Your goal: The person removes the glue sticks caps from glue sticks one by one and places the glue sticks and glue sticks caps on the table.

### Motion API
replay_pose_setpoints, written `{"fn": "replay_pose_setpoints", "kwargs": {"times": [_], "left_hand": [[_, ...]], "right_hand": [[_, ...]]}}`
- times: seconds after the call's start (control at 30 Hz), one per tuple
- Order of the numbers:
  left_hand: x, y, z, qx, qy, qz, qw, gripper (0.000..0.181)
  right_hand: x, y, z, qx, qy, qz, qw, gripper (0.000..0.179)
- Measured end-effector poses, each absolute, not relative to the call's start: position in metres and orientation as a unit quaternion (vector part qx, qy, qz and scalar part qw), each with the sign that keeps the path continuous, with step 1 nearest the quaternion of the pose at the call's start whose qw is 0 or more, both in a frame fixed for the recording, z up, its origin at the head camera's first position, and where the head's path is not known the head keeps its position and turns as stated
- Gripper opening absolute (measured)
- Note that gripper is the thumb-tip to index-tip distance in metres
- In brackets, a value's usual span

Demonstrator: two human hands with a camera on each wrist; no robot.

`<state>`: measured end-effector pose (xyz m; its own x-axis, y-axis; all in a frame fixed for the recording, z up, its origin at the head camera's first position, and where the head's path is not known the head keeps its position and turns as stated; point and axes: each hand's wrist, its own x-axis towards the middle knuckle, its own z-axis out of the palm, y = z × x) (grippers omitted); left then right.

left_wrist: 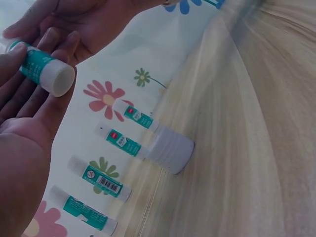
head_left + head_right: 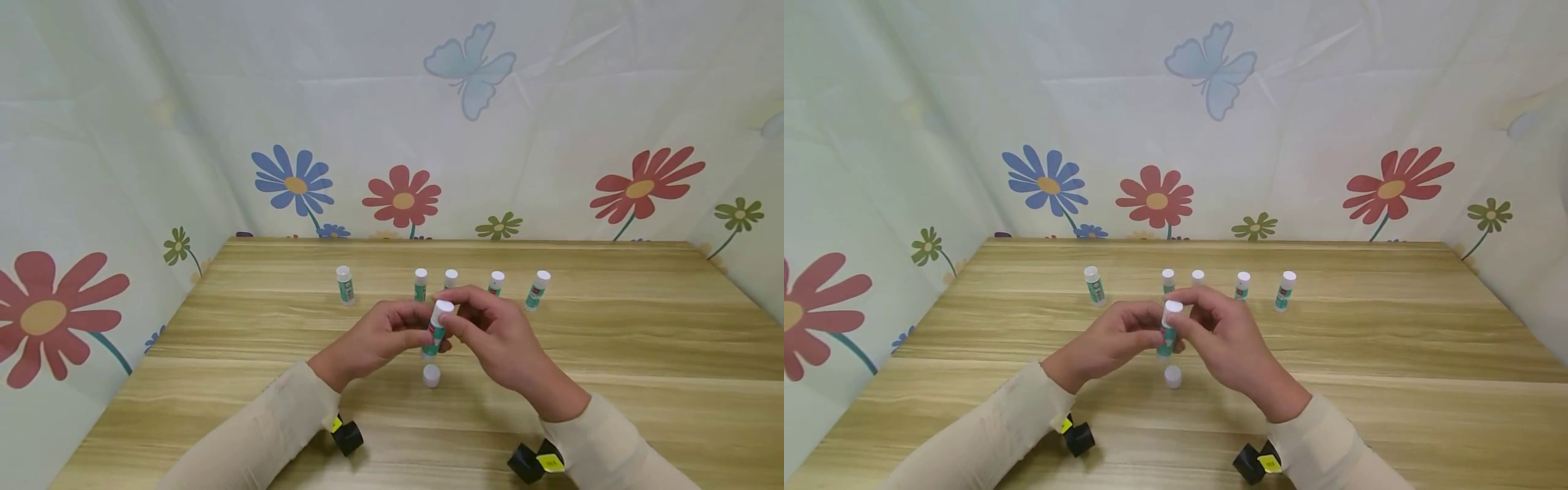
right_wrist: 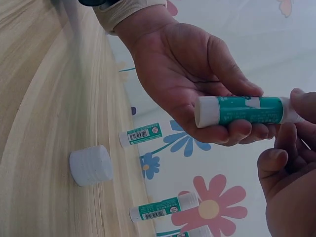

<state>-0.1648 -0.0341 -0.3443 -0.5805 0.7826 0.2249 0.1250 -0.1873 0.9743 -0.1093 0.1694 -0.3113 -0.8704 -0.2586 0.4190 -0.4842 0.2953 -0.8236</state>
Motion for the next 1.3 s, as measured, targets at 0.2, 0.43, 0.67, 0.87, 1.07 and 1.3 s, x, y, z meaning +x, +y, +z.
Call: {"fn": "replay_pose_setpoints", "kwargs": {"times": [0.2, 0.43, 0.67, 0.87, 1.07, 1.3], "left_hand": [[-0.168, -0.037, -0.345, 0.412, 0.516, 0.687, 0.304, 0.052], [-0.171, -0.038, -0.345, 0.430, 0.468, 0.693, 0.339, 0.052], [-0.173, -0.041, -0.346, 0.427, 0.472, 0.688, 0.349, 0.045], [-0.179, -0.049, -0.345, 0.406, 0.510, 0.697, 0.298, 0.031], [-0.188, -0.055, -0.345, 0.351, 0.576, 0.703, 0.225, 0.030], [-0.199, -0.056, -0.350, 0.249, 0.644, 0.708, 0.148, 0.029]], "right_hand": [[-0.109, 0.170, -0.310, 0.291, -0.769, 0.563, 0.082, 0.024], [-0.107, 0.171, -0.309, 0.309, -0.752, 0.578, 0.062, 0.027], [-0.110, 0.173, -0.306, 0.326, -0.731, 0.591, 0.099, 0.026], [-0.112, 0.176, -0.304, 0.319, -0.722, 0.604, 0.112, 0.029], [-0.116, 0.182, -0.307, 0.301, -0.739, 0.591, 0.120, 0.027], [-0.121, 0.189, -0.316, 0.264, -0.781, 0.557, 0.097, 0.025]]}}
